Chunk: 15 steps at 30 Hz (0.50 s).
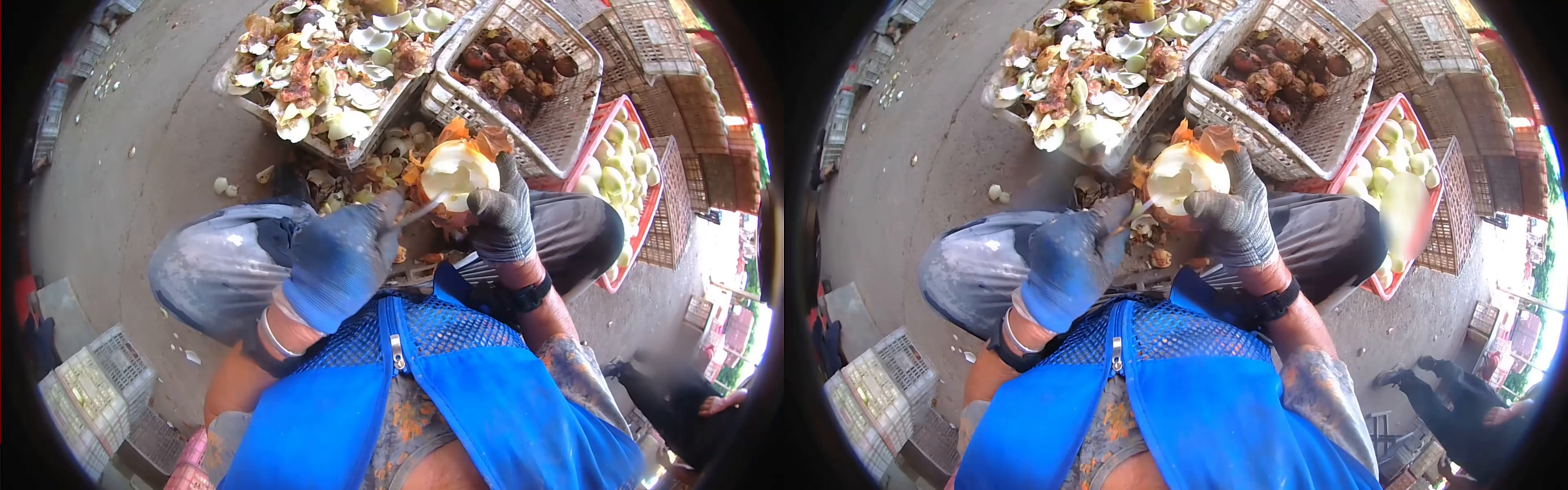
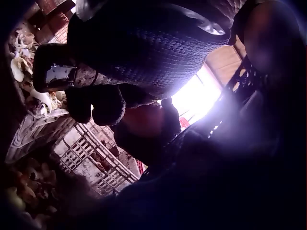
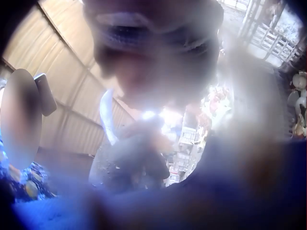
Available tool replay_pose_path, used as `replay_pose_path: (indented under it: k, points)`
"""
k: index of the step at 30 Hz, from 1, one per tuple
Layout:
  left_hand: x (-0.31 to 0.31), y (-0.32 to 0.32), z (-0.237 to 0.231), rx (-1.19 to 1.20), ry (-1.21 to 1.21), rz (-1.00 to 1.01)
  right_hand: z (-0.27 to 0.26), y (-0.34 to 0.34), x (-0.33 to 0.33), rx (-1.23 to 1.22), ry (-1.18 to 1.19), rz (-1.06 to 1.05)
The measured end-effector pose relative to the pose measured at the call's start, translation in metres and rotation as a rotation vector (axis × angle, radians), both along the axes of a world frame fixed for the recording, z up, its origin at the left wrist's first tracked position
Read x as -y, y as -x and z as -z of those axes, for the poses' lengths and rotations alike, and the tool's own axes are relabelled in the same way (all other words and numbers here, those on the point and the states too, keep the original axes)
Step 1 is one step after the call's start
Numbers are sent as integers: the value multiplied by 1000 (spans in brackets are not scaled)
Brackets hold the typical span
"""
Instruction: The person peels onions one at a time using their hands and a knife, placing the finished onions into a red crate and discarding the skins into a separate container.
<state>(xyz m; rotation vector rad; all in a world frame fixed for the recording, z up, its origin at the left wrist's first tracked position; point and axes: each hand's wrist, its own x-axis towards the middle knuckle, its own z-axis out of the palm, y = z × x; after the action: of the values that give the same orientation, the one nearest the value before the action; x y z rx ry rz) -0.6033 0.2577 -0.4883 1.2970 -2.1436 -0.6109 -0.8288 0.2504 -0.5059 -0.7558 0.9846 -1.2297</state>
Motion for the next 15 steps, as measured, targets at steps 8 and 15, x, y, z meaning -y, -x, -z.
replay_pose_path:
  k: [8,15]
  points:
    - [-7,6,2,141,13,58,7,0,-1,-246,150,48]
    - [6,9,28,400,191,30,5,-13,-3,236,-108,-4]
